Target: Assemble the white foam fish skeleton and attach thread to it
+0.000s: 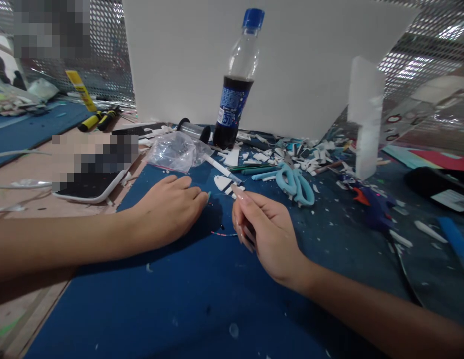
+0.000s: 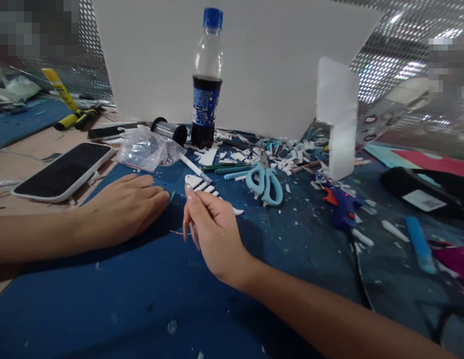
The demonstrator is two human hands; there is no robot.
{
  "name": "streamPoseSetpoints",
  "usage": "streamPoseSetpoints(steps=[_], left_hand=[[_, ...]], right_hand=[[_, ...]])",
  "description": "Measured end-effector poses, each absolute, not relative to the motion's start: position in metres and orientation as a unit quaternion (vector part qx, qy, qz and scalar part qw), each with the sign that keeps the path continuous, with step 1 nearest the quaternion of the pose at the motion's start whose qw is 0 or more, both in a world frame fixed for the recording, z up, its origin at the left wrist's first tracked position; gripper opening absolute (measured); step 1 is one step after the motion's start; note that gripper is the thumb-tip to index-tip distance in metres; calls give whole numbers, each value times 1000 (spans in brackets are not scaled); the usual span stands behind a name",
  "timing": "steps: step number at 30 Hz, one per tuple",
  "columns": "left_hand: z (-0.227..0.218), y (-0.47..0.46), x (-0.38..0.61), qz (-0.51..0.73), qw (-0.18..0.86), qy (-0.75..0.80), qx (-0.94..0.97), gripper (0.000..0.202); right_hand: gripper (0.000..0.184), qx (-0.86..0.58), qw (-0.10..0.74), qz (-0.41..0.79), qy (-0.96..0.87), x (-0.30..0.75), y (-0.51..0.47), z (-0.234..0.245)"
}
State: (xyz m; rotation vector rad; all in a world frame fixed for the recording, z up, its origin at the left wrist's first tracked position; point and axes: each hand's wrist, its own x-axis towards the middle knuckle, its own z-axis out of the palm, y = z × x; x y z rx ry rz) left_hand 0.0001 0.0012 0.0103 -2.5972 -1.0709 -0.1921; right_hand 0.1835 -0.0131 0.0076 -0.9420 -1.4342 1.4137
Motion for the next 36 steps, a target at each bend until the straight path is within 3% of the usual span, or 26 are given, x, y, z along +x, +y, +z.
streamPoseSetpoints(steps=[3,5,9,12,21,29,36], left_hand=[[13,-3,2,-202,83,-398,-891,26],[17,-8,5,-284,-84,-426,-855,27],[18,-16,11,-335,-477,-432,-688,31],[10,-15,13,-354,-596,-399,-600,30],[9,-11,13,-368,-671,-377,-521,24],[8,-13,11,-417,-631,-383,-530,15],[8,-15,10,-394,-550,-436,-593,37]], right_hand=[[40,-381,447,567,-578,184,-13,8],[39,-381,448,563,-580,183,-15,9],[36,-358,447,547,-611,183,-20,12],[36,-334,439,541,-635,185,-21,12],[38,-346,428,465,-694,188,-24,11],[37,-344,434,472,-686,186,-23,11],[36,-338,448,481,-674,187,-25,10]])
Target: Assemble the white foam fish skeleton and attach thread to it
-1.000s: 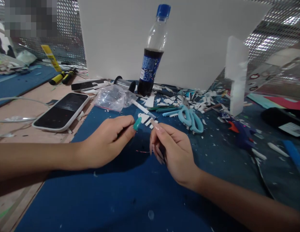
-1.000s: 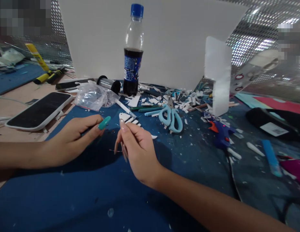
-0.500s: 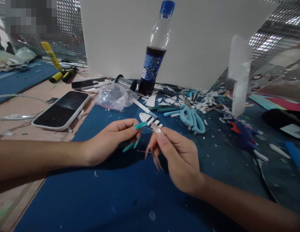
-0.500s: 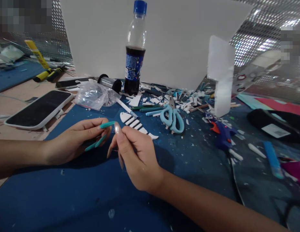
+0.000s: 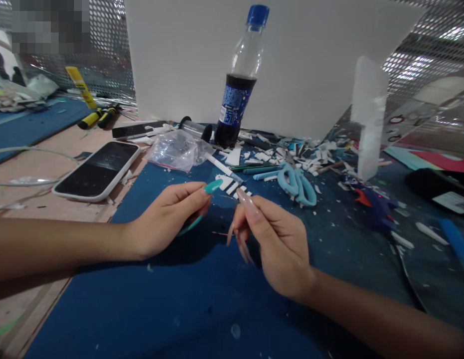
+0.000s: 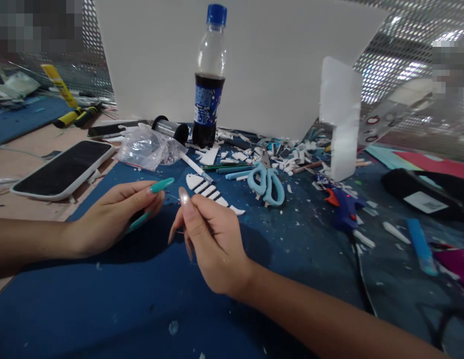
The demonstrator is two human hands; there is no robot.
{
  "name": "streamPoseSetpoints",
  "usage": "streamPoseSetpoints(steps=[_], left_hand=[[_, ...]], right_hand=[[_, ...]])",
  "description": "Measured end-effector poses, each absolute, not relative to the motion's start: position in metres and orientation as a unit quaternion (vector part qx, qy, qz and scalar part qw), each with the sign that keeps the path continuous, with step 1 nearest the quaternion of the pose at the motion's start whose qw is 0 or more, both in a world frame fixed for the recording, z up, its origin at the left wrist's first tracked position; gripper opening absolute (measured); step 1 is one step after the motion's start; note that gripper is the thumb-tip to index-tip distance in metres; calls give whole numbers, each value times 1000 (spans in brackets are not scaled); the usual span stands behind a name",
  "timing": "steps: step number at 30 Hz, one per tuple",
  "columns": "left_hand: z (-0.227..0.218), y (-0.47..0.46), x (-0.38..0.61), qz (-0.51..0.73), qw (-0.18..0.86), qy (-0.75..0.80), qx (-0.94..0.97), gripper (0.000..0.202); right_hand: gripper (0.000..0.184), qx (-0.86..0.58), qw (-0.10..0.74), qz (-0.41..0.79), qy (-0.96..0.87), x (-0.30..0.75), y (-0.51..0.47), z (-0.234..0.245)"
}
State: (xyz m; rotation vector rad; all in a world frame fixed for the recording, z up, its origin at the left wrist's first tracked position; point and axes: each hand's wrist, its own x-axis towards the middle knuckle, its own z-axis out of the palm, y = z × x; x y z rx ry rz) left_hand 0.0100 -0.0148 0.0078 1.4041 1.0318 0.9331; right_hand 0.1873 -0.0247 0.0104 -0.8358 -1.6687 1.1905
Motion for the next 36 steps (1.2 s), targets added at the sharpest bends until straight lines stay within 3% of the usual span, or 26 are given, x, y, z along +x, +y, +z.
streamPoseSetpoints(steps=[8,19,26,36], left_hand=[[4,-11,11,404,599,408,557,32],[5,-11,10,407,610,399,550,32],[8,-12,9,417,643,346,541,31],[6,-13,8,401,671,303,544,32]], right_hand=[[30,-304,522,372,-705,185,-22,9],[33,-319,531,386,-683,184,-21,7],[37,-297,453,470,-697,186,-22,12],[37,-282,411,505,-705,187,-22,15]])
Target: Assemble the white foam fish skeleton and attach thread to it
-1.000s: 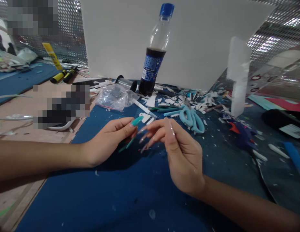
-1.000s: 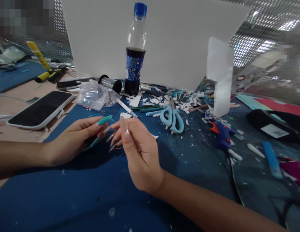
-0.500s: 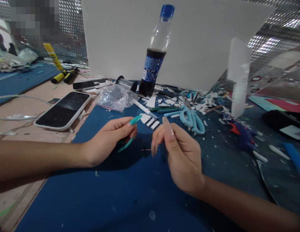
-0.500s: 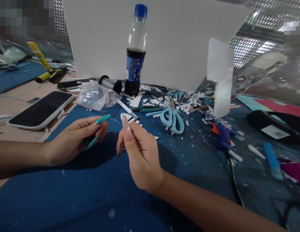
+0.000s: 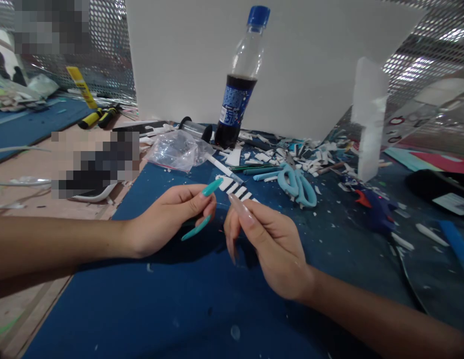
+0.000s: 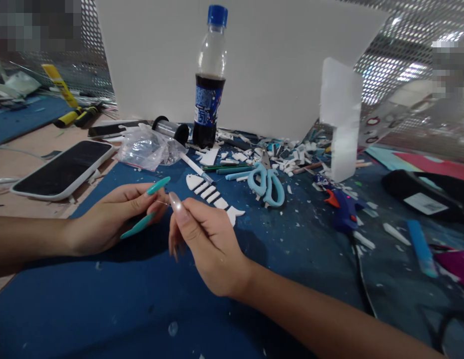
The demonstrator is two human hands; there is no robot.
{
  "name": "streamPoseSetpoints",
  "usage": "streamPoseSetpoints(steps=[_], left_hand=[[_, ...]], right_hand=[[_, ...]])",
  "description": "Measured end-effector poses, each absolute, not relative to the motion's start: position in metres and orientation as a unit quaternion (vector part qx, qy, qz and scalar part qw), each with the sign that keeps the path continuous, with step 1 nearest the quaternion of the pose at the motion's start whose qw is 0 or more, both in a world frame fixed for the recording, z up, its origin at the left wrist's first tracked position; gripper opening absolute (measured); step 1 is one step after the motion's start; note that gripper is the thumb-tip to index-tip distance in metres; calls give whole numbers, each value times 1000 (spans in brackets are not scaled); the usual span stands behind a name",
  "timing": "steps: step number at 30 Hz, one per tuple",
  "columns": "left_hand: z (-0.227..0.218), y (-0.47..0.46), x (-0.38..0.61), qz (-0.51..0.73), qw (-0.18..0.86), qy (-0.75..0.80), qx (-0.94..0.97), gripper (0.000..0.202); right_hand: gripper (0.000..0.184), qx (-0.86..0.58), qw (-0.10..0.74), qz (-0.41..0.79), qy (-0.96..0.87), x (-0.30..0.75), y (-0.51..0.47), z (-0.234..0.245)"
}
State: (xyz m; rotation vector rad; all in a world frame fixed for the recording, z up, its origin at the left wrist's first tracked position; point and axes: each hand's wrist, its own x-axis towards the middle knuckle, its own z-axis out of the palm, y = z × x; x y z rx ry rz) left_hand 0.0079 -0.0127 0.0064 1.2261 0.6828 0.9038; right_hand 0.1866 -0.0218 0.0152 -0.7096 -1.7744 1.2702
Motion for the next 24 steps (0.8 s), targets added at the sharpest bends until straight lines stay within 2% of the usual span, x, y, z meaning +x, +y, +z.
streamPoseSetpoints(steps=[17,24], left_hand=[[3,-11,9,399,674,302,543,35],[6,-11,10,403,681,283,542,30]], right_hand=[[37,-258,432,524,-687,186,-22,11],[38,-272,435,517,-685,186,-21,11]])
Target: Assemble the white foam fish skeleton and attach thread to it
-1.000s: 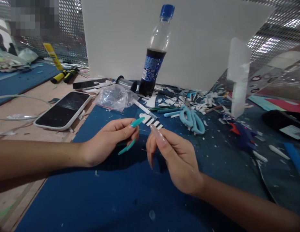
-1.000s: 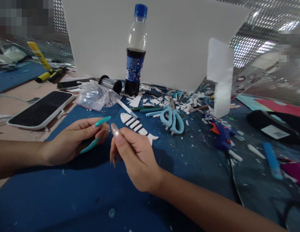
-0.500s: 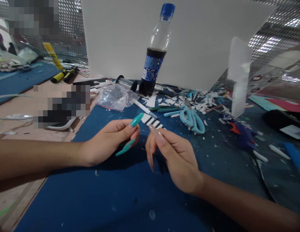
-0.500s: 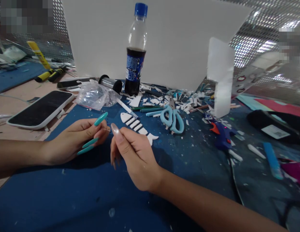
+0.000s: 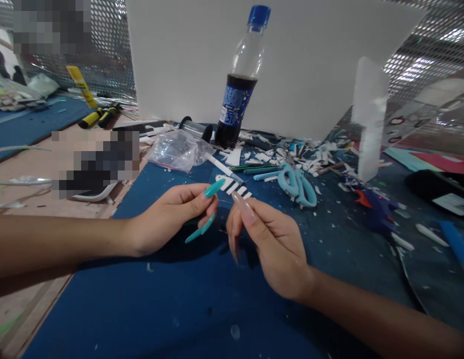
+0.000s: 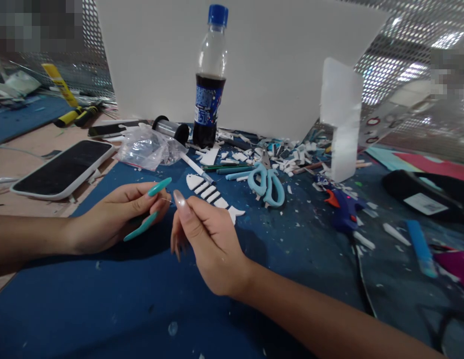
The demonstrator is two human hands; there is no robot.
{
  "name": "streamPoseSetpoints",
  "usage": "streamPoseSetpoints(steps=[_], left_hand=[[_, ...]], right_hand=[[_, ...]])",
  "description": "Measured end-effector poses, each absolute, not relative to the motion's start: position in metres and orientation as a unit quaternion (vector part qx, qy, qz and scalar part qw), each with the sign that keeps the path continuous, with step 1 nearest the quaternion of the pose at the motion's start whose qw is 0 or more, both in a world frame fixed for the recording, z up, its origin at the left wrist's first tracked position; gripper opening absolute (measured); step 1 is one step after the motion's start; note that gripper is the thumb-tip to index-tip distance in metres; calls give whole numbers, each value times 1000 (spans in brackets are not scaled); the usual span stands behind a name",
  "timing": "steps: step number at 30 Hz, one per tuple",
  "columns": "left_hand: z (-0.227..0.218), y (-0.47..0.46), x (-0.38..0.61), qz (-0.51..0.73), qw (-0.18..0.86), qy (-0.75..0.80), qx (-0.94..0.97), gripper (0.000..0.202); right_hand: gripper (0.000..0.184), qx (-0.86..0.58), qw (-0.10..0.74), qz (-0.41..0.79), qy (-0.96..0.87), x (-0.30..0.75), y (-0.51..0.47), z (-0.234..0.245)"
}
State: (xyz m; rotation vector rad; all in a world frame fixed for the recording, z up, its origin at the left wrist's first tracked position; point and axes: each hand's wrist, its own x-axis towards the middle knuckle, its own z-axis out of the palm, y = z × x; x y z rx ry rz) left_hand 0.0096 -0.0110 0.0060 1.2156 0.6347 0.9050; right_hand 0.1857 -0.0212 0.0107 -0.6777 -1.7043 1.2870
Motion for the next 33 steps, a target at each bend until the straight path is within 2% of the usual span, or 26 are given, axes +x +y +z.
streamPoseSetpoints(steps=[26,33], left_hand=[[6,-10,12,395,672,312,543,27],[6,-10,10,399,663,295,560,31]], right_hand=[[41,-305,417,441,-734,186,-22,14],[44,-309,400,467,-725,186,-21,14]])
